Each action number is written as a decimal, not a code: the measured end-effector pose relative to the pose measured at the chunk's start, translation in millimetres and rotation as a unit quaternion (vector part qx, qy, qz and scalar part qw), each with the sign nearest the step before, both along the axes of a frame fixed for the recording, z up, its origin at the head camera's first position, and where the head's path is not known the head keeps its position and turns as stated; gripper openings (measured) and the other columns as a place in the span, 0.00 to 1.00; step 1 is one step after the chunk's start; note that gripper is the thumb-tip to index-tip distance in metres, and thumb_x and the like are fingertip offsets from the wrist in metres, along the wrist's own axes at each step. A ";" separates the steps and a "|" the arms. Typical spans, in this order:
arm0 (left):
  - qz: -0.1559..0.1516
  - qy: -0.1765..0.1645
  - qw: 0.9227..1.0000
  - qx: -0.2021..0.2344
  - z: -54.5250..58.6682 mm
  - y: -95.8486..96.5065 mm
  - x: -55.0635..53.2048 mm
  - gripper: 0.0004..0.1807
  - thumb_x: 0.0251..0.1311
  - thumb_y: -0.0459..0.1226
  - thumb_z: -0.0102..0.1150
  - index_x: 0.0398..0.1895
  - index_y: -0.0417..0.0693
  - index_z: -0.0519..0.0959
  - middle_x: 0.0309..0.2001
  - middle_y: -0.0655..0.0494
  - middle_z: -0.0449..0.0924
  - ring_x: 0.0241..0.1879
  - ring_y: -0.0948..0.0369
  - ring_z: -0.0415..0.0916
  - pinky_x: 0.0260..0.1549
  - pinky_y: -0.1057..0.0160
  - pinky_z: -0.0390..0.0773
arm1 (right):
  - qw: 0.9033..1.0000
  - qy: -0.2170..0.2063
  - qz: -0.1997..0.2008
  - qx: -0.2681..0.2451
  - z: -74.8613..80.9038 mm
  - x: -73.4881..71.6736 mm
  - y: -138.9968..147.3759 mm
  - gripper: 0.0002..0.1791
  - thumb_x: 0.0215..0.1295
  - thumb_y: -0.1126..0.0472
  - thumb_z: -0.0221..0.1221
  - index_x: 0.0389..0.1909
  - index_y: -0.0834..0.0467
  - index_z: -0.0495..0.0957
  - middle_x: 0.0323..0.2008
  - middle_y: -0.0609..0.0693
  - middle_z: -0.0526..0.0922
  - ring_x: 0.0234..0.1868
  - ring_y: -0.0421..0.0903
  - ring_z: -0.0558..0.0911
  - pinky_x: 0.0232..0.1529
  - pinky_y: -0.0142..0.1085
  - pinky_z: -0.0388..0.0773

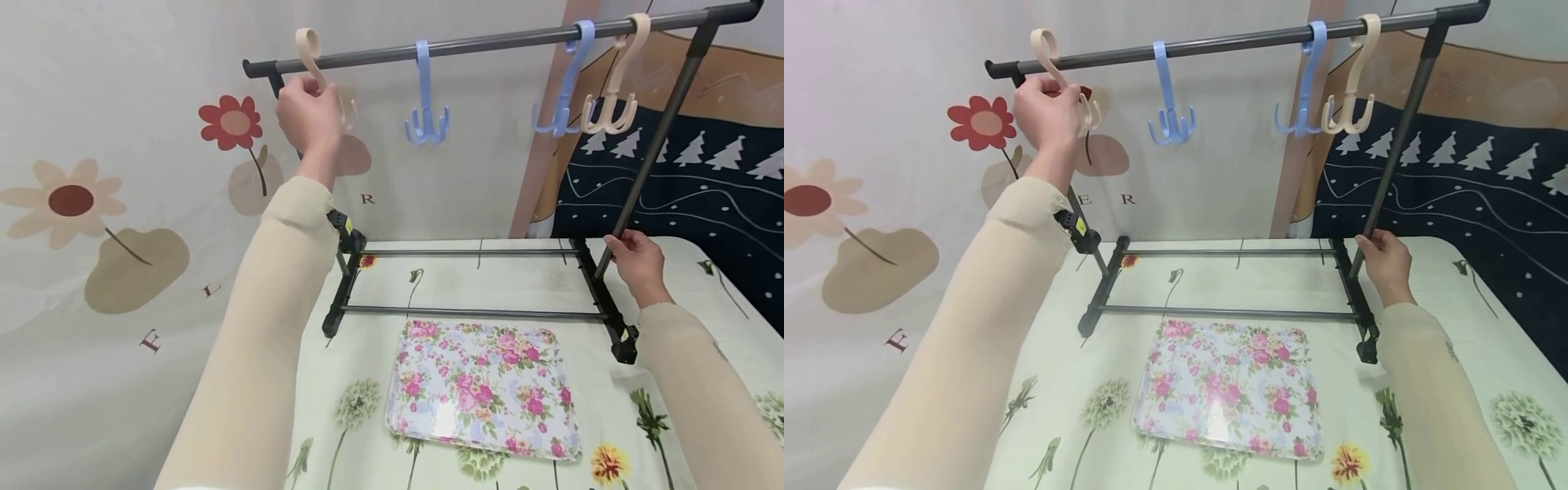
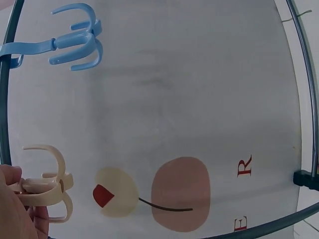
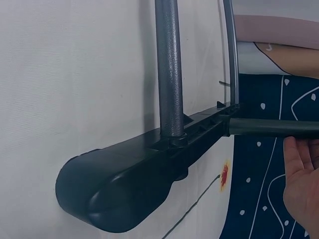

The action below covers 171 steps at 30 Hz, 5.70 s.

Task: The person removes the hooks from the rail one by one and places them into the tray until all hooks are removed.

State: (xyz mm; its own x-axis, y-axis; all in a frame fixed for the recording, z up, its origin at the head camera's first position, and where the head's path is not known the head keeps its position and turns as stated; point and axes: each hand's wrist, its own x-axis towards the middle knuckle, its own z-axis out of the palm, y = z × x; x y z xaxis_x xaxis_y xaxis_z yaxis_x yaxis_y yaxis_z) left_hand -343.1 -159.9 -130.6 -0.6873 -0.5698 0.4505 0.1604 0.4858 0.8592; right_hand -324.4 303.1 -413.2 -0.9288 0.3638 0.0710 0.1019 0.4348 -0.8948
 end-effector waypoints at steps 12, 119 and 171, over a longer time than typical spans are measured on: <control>-0.003 -0.024 0.996 -0.083 -19.2 -3.1 9.6 0.16 0.65 0.49 0.62 0.50 0.54 0.84 0.46 0.59 0.86 0.48 0.64 0.79 0.54 0.65 0.68 | 1.000 0.008 0.012 -0.009 -2.5 0.6 2.6 0.34 0.74 0.40 0.48 0.65 0.64 0.66 0.46 0.42 0.73 0.42 0.31 0.72 0.60 0.46 0.73; -0.468 -0.214 0.856 -0.050 -302.9 182.3 110.2 0.05 0.59 0.40 0.70 0.31 0.52 0.83 0.27 0.66 0.80 0.29 0.69 0.77 0.28 0.70 0.79 | 1.000 0.001 0.014 0.006 -7.1 1.3 2.8 0.37 0.73 0.37 0.47 0.67 0.64 0.67 0.53 0.53 0.75 0.46 0.40 0.76 0.59 0.48 0.73; -0.393 -0.107 0.911 -0.070 -234.7 124.8 72.9 0.19 0.60 0.43 0.70 0.53 0.49 0.81 0.46 0.60 0.81 0.48 0.60 0.78 0.42 0.66 0.78 | 1.000 0.001 0.013 0.015 -9.8 0.8 2.9 0.35 0.74 0.39 0.47 0.65 0.64 0.68 0.53 0.55 0.74 0.44 0.38 0.73 0.60 0.52 0.71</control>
